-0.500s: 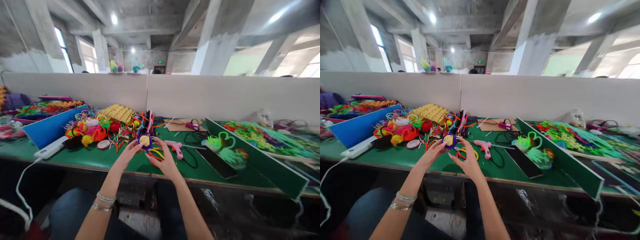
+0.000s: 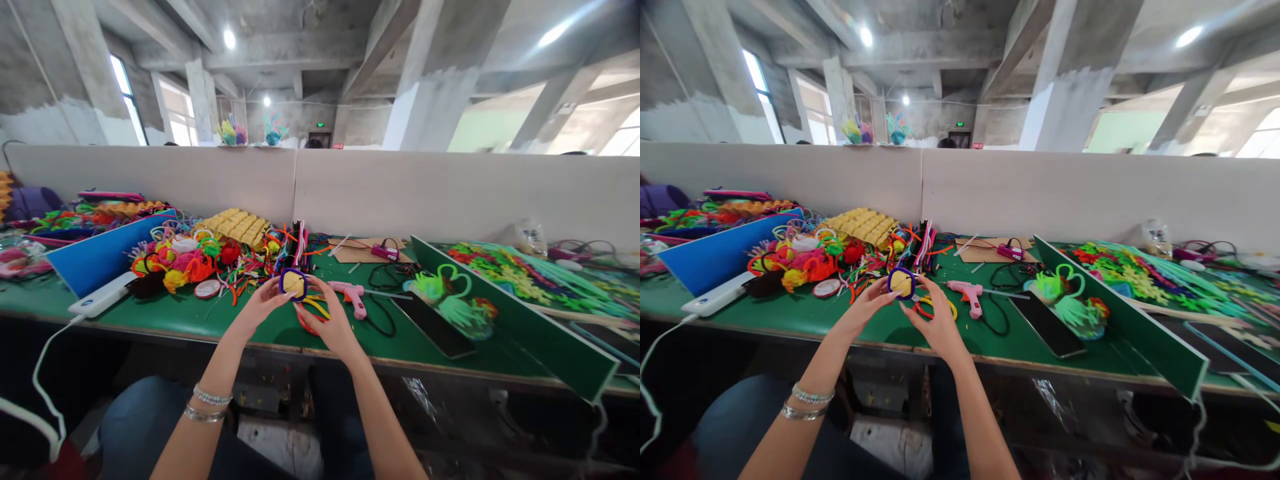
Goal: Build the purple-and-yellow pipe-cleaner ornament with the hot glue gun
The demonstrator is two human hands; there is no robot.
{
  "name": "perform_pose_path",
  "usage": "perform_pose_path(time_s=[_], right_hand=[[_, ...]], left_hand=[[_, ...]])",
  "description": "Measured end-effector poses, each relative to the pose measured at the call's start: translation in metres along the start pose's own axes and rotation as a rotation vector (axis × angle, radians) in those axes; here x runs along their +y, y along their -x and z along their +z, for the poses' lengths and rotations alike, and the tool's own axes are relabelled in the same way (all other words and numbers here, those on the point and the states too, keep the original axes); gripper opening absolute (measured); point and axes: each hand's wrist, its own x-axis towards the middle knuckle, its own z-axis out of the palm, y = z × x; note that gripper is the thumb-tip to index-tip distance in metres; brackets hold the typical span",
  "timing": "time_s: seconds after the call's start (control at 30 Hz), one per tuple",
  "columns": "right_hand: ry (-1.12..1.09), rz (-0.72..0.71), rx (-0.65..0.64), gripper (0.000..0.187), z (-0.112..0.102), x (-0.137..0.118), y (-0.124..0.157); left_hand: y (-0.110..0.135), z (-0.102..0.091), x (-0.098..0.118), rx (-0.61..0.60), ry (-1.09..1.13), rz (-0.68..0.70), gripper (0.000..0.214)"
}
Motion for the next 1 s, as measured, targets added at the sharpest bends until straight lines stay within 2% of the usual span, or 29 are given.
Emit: perform_pose_path(time_s=[0.27, 0.4, 0.5, 0.77, 1.0], right_hand=[[0.081, -0.037, 0.059, 0.051, -0.001, -0.002, -0.001], [0.183, -0.090, 0.142, 0.028, -0.004, -0.006, -0.001], [0.352, -0.160, 0.114, 0.015, -0.007, -0.012, -0.001], [0.858, -0.315, 0.066, 0.022, -0.005, -0.017, -0.001], [1.003, -0.411, 0.052, 0.019, -0.004, -0.009, -0.002]], left_hand=[[0.000, -0.004, -0.003, 0.036, -0.011, -0.050, 0.049], [-0.001, -0.006, -0.005, 0.020, -0.053, -0.045, 0.049], [-0.001, -0.005, -0.004, 0.011, -0.068, -0.037, 0.047], [0.003, 0.009, 0.004, -0.036, -0.077, -0.031, 0.040], [0.002, 0.009, 0.003, -0.029, -0.093, -0.031, 0.039]])
